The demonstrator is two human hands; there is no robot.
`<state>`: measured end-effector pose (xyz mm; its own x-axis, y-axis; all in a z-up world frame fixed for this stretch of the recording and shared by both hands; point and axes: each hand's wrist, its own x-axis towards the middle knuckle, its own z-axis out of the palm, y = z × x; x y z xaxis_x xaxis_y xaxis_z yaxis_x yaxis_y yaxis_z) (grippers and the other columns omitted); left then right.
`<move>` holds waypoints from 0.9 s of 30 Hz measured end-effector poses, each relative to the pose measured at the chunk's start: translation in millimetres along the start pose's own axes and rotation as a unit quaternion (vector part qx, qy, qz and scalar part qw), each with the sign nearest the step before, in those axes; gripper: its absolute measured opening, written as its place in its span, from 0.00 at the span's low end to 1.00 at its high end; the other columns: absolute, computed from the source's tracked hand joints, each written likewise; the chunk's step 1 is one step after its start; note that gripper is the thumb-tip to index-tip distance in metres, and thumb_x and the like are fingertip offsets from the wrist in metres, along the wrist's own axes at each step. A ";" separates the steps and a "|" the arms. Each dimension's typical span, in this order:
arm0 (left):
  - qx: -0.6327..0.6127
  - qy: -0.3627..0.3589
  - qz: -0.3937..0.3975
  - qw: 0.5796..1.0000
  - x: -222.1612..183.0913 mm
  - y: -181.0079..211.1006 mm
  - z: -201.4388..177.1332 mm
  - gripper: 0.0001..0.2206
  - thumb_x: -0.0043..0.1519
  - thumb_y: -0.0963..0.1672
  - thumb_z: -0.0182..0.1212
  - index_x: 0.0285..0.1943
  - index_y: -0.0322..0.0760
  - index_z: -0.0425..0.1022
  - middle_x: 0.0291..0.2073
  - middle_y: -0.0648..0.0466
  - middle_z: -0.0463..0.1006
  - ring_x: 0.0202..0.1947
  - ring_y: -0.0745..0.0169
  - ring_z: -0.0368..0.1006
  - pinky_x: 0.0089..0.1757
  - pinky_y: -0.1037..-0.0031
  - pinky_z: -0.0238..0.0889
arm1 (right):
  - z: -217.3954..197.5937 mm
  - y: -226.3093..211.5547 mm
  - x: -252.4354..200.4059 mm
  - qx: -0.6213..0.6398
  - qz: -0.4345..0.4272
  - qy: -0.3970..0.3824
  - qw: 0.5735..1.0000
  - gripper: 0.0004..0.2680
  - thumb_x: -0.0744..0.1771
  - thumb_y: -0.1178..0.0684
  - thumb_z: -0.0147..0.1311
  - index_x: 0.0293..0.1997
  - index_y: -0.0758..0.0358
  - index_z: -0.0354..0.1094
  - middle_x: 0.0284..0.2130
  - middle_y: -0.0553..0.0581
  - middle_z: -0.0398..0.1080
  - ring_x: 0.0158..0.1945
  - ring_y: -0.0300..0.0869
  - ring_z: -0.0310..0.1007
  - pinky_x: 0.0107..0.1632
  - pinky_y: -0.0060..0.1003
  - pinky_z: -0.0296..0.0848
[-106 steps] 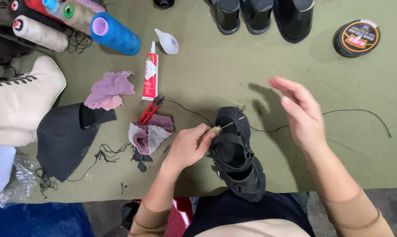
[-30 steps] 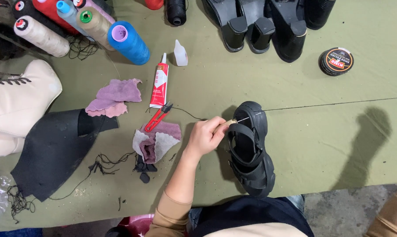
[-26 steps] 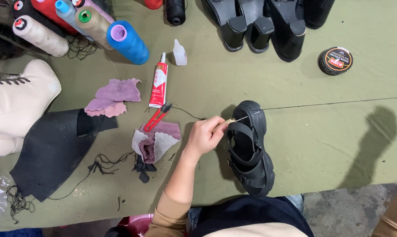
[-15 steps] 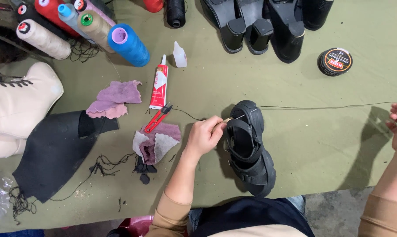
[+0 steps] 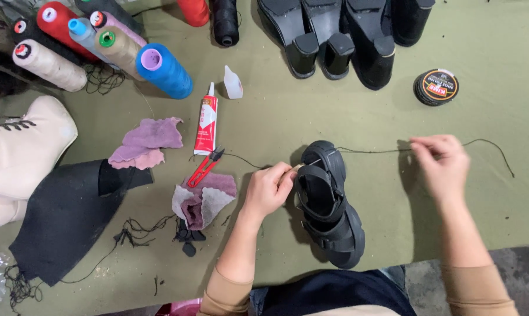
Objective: Hand-sewing a strap onto a black sandal using a cobbler's awl and thread at a repair bench.
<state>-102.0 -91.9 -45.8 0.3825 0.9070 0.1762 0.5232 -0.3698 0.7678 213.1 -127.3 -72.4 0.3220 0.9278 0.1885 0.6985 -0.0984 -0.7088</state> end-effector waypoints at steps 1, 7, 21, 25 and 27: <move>0.000 0.002 0.001 1.000 0.8 -0.2 0.4 0.05 0.53 0.44 0.46 0.25 0.40 0.62 0.09 0.58 0.59 0.11 0.63 0.54 0.19 0.75 0.50 | 4.2 -3.4 -1.1 0.000 -0.002 0.001 1.000 0.03 0.62 0.60 0.51 0.35 0.61 0.68 0.29 0.55 0.64 0.36 0.40 0.62 0.42 0.31 0.59; -0.004 0.006 -0.008 1.000 -1.0 0.4 -0.2 0.06 0.53 0.44 0.45 0.24 0.40 0.62 0.09 0.58 0.61 0.12 0.62 0.54 0.19 0.74 0.51 | 15.1 -8.2 -9.1 -0.037 0.039 -0.033 0.998 0.06 0.60 0.54 0.53 0.37 0.52 0.68 0.34 0.49 0.59 0.43 0.37 0.57 0.47 0.30 0.57; 0.020 0.009 -0.013 1.000 -3.6 -0.8 -1.6 0.09 0.54 0.46 0.44 0.23 0.40 0.60 0.09 0.58 0.60 0.11 0.61 0.55 0.17 0.73 0.50 | 23.5 12.0 -11.2 -0.018 -0.025 0.009 0.999 0.04 0.66 0.60 0.38 0.32 0.66 0.57 0.31 0.55 0.58 0.40 0.45 0.55 0.44 0.37 0.55; 0.021 0.013 -0.012 1.000 -5.2 0.4 -2.6 0.09 0.55 0.46 0.44 0.23 0.40 0.61 0.09 0.58 0.60 0.11 0.61 0.55 0.17 0.73 0.50 | 22.8 10.9 -14.7 0.040 0.061 0.011 0.997 0.03 0.67 0.57 0.38 0.35 0.62 0.55 0.31 0.52 0.61 0.35 0.40 0.58 0.40 0.33 0.57; 0.022 0.016 -0.006 1.000 -5.0 0.4 -2.8 0.09 0.54 0.46 0.44 0.22 0.41 0.60 0.09 0.57 0.60 0.11 0.59 0.54 0.17 0.72 0.49 | 22.7 14.7 -16.6 0.095 0.046 0.032 0.994 0.03 0.69 0.56 0.35 0.38 0.63 0.51 0.26 0.53 0.61 0.31 0.37 0.59 0.40 0.30 0.57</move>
<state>-105.8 -96.1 -44.6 0.3519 0.9169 0.1882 0.5599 -0.3673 0.7427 203.4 -135.9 -101.4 0.4233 0.8926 0.1549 0.5333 -0.1073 -0.8391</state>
